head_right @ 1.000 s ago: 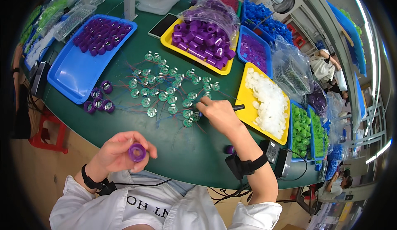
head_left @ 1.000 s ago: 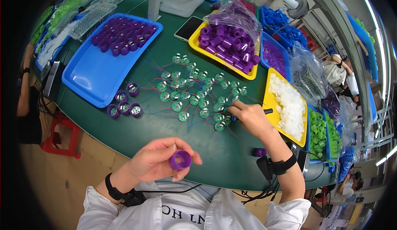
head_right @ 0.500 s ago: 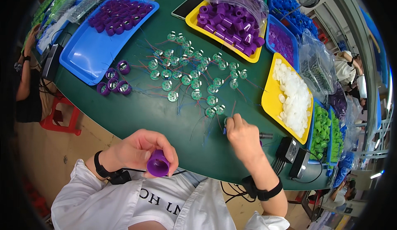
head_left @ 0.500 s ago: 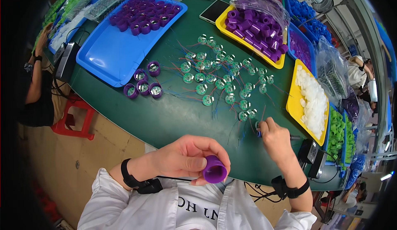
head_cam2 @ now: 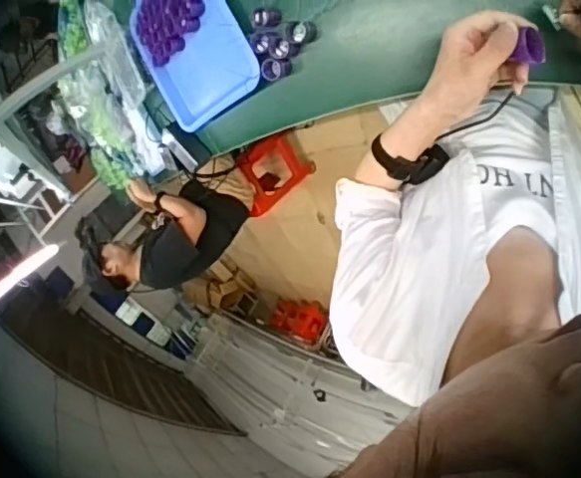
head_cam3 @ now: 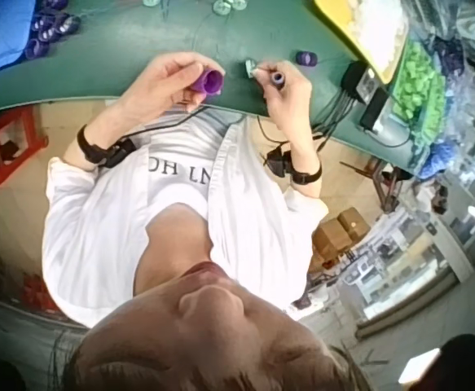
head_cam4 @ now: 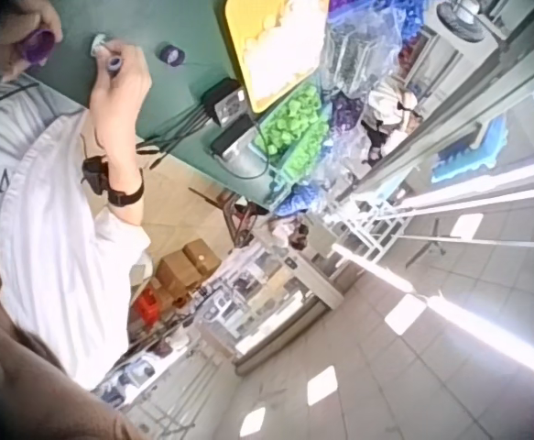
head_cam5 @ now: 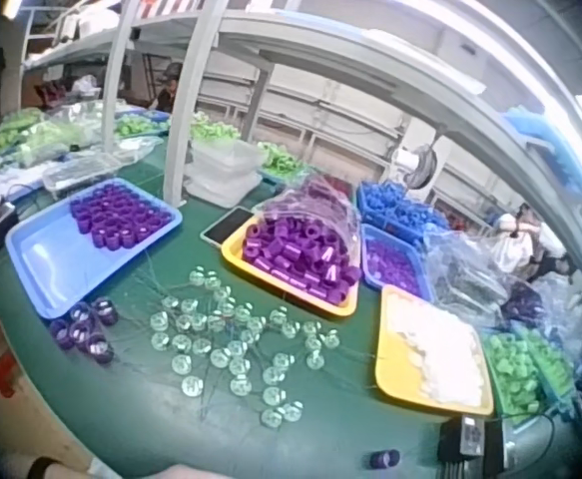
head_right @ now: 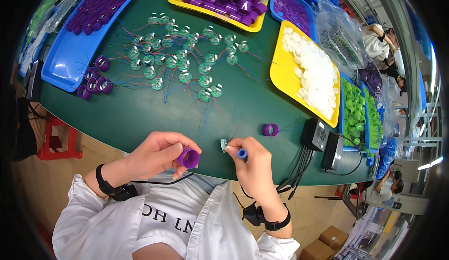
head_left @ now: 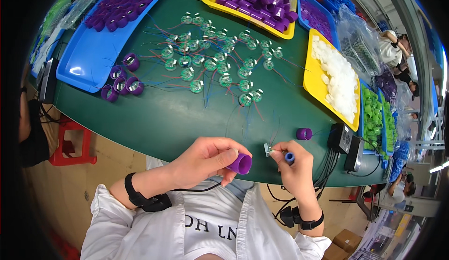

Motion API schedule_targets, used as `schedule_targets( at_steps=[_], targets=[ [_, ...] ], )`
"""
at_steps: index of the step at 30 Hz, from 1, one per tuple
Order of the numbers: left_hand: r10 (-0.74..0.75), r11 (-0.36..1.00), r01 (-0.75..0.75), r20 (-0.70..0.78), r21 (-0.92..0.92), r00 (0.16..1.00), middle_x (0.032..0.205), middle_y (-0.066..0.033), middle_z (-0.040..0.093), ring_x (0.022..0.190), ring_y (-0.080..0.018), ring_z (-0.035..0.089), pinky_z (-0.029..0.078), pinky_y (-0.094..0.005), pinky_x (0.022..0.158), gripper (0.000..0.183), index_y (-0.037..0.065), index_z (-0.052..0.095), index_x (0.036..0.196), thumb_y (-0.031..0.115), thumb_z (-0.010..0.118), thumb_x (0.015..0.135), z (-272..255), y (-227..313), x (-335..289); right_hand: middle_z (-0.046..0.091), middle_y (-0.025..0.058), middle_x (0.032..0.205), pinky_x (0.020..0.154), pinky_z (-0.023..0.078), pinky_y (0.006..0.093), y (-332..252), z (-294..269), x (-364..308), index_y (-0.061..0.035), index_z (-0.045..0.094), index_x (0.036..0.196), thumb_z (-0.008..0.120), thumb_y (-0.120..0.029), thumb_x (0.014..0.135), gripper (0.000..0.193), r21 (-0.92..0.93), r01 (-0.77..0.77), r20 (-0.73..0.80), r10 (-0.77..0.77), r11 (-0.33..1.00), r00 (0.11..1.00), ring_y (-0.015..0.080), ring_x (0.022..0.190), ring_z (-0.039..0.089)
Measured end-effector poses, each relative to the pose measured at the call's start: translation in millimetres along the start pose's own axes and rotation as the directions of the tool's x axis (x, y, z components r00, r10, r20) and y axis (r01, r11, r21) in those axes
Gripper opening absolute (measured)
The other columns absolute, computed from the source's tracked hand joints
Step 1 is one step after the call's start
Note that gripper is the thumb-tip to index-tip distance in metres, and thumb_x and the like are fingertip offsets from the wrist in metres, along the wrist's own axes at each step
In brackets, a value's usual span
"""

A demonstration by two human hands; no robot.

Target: Manually assemble electronic components by inserting small circuit boards with attached wires into plastic housing caps.

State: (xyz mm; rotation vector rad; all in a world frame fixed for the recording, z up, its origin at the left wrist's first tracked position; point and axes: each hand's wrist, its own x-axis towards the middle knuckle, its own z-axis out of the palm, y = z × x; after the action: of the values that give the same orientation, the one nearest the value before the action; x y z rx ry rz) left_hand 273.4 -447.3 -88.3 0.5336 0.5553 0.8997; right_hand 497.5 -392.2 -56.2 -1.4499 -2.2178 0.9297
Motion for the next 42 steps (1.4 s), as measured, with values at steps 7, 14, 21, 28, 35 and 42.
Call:
schedule_targets(
  at_steps=[7,14,21,28,35,42],
  targets=[
    [0.160,0.983,-0.148,0.113,-0.110,0.981,0.099,-0.0170,0.059,0.080,-0.0177,0.057,0.048,-0.0296,0.067,0.041,-0.004,0.049,0.116,0.029,0.053,0.092,4.8,-13.7,8.8,0.059,0.0024,0.066,0.045,0.035,0.0182,-17.5,-13.7,-26.5,0.0049,0.060,0.089,0.062,-0.002,0.082,0.009,0.740,-0.176,-0.029,0.292,0.649,0.956,0.0048,0.050,0.048],
    [0.294,0.954,-0.298,0.085,0.041,0.952,0.102,-0.0191,0.058,0.092,-0.0222,0.058,0.049,-0.0324,0.076,0.041,-0.003,0.050,0.111,0.030,0.059,0.088,11.7,-8.1,4.5,0.061,0.0075,0.078,0.048,0.037,0.0186,-38.4,-8.6,-43.8,0.0046,0.061,0.084,0.069,0.001,0.076,0.012,0.704,0.068,-0.236,0.142,0.707,0.961,0.0056,0.055,0.049],
    [0.517,0.807,-0.490,0.007,0.329,0.856,0.107,-0.0191,0.056,0.098,-0.0239,0.058,0.047,-0.0356,0.086,0.032,-0.004,0.050,0.111,0.010,0.063,0.085,29.1,-9.1,3.9,0.062,0.0104,0.078,0.044,0.039,0.0210,-56.2,2.1,-36.1,0.0042,0.063,0.086,0.072,0.005,0.071,0.018,0.278,0.348,-0.339,-0.247,0.895,0.908,0.0089,0.054,0.051],
    [0.659,0.543,-0.616,0.166,0.571,0.733,0.109,-0.0201,0.055,0.098,-0.0243,0.058,0.049,-0.0333,0.082,0.038,-0.006,0.051,0.114,0.009,0.065,0.083,25.0,-8.3,3.3,0.062,0.0127,0.074,0.046,0.044,0.0240,-62.9,8.3,-32.9,0.0046,0.063,0.086,0.074,0.006,0.069,0.020,0.126,0.440,-0.387,-0.364,0.889,0.847,0.0159,0.055,0.057],
    [0.728,0.317,-0.640,0.254,0.700,0.637,0.109,-0.0196,0.055,0.097,-0.0236,0.058,0.050,-0.0315,0.079,0.047,-0.006,0.051,0.119,0.018,0.068,0.082,28.5,-7.5,7.8,0.063,0.0123,0.077,0.051,0.045,0.0216,-54.8,14.7,-27.3,0.0036,0.064,0.085,0.073,0.004,0.070,0.017,0.401,0.312,-0.357,-0.167,0.862,0.919,0.0134,0.060,0.057],
    [0.841,0.229,-0.618,0.166,0.752,0.515,0.103,-0.0159,0.058,0.082,-0.0241,0.061,0.051,-0.0305,0.071,0.040,-0.003,0.059,0.109,0.005,0.073,0.072,43.4,-7.4,13.7,0.064,0.0136,0.082,0.049,0.043,0.0198,-49.5,27.7,-26.1,0.0057,0.063,0.088,0.071,0.002,0.075,0.016,0.899,0.166,-0.248,0.160,0.405,0.955,0.0108,0.057,0.055]
  ],
)
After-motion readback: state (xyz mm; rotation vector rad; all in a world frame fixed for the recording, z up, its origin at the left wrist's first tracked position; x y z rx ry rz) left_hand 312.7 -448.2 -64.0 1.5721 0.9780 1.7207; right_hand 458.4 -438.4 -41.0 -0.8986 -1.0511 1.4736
